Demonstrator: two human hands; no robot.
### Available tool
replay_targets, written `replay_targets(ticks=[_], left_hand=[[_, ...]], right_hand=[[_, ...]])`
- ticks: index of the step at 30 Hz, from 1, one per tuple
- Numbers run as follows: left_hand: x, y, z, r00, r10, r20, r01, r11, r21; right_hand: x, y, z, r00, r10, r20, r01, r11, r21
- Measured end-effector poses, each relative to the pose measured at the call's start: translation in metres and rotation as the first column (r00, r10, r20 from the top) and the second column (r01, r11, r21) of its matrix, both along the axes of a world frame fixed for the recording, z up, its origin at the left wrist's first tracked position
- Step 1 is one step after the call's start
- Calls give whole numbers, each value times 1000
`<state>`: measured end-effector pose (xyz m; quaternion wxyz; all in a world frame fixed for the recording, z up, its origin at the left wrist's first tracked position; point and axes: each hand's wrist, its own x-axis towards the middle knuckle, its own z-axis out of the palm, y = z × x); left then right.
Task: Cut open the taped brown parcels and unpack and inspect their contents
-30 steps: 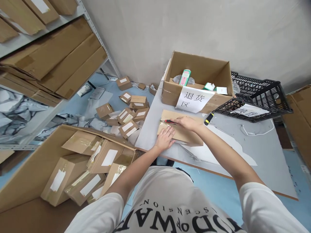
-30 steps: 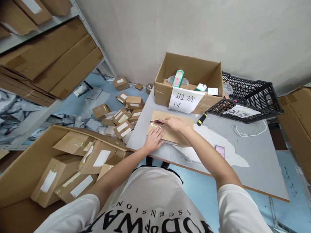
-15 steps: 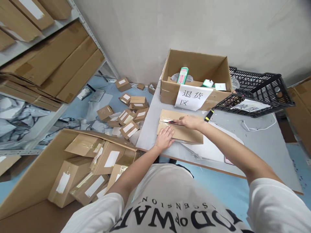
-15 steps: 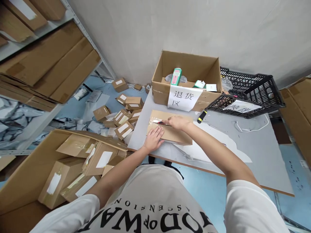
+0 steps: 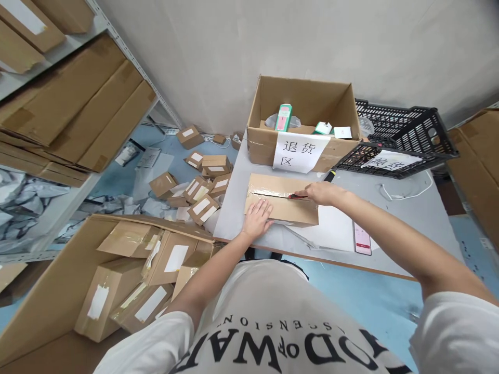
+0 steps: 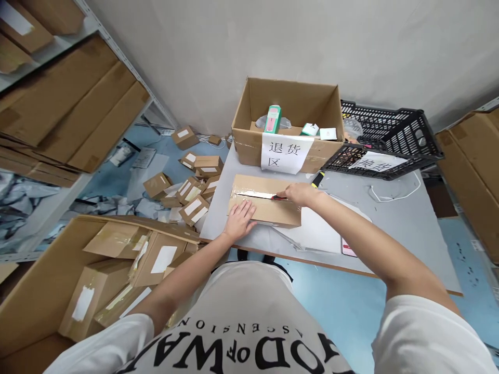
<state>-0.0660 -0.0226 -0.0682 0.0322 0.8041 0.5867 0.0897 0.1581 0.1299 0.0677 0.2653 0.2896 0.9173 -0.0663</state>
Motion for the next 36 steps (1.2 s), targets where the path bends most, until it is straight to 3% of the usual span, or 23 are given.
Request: replay_targets(ticks=[8,16,20,22,24,27,30,33,36], left_hand=[[2,1,-2,1000,17,-3,-17,1000,7],[3,1,-1,1000,12,-26,-12,1000,16],[3,1,0,999,11,-47,-10,1000,18],[4,0,1,998,14,-54,-13,1000,18],[5,-1,2,998,20,-63,-18,1000,18],[6,-2,4,997,24,-78,-23,1000,11],[7,-3,6,995,25,-93,-26,1000,-4],[7,-3,7,994,23,-109,-25,1000,-13],[7,-3,7,993,21,-112,-23,1000,-18]], right_hand=[[121,-9,5,973,-229,-12,230,973,19],[154,-42,-4,949,-275,-153,285,957,46],[180,-52,-18,899,-311,-307,339,940,39],[191,-59,-33,789,-403,-463,427,902,-57],[191,-68,-55,572,-566,-593,530,808,-259],[171,-83,-93,153,-801,-578,556,553,-620],[142,-95,-122,-168,-863,-477,434,370,-822],[124,-104,-137,-320,-869,-376,315,277,-908],[119,-110,-141,-345,-884,-316,246,240,-939]])
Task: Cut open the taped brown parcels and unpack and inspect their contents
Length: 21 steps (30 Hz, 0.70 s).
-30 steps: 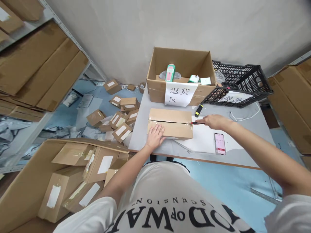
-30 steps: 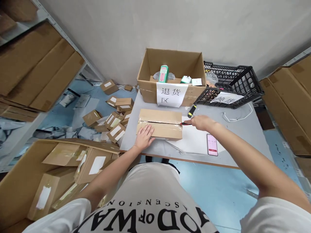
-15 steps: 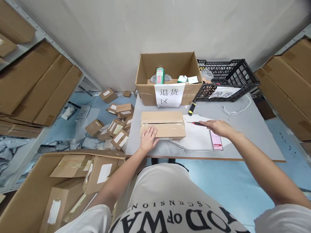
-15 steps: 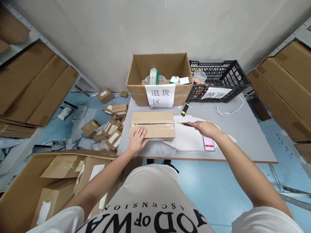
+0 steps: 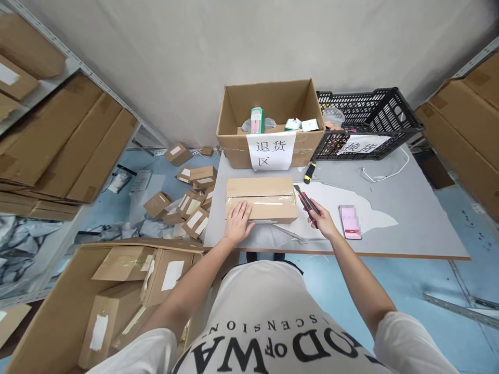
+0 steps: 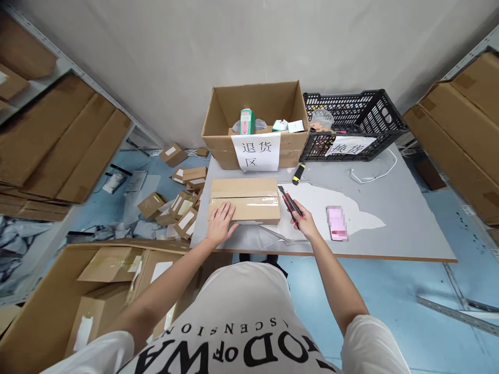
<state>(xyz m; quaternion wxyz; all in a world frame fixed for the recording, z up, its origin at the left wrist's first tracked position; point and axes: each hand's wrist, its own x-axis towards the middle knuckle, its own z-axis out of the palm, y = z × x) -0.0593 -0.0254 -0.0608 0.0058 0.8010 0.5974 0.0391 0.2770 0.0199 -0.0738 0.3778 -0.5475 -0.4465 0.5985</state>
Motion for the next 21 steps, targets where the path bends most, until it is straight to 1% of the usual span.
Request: replay_targets(ticks=[6,10,15,21], left_hand=[[0,0,0,1000,4,11,-4,1000,10],[1,7,5,999,31,20,-31,999,6],[4,19,11,997,72,12,-72,997,1],[7,22,7,995,100,0,-100,994,-47]], right_hand=[[4,-2,2,999,35,-26,-35,999,-3],[11,-1,7,998,55,-17,-55,998,-18],[19,1,16,993,85,82,-83,996,-30],[25,5,30,974,154,167,-147,988,-57]])
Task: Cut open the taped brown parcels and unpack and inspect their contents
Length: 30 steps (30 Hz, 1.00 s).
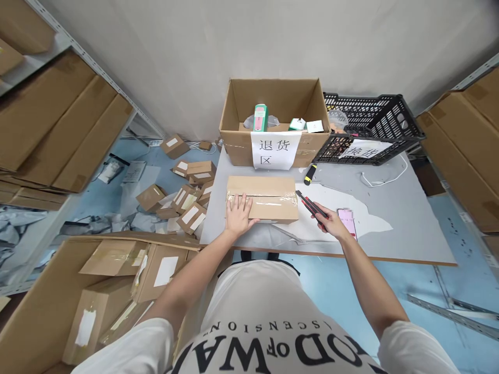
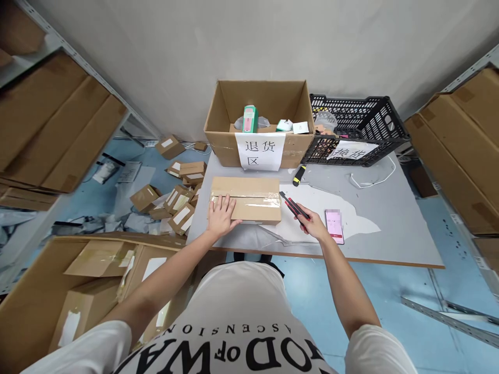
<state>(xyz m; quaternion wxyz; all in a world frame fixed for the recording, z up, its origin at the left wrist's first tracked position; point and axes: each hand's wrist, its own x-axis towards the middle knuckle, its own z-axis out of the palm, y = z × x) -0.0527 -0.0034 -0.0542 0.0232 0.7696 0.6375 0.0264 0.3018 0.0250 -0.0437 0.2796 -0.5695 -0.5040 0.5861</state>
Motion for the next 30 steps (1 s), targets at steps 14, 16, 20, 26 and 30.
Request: replay_targets(ticks=[14,16,20,26,30], left_hand=[[0,-1,-1,1000,13,-1,-13,1000,-22],[-1,0,-2,1000,13,6,-13,1000,-21],[-1,0,-2,1000,13,12,-13,1000,-20],[-1,0,-2,1000,3,20,-2,1000,-25],[-3,-1,-1,999,-7,51,7,1000,-8]], right_hand=[[27,-24,10,994,92,51,-87,992,-92],[28,-35,10,994,98,53,-91,989,-120],[27,-56,7,997,71,33,-64,983,-170],[32,-71,0,997,69,34,-63,986,-154],[34,-81,1,998,-4,55,8,998,-68]])
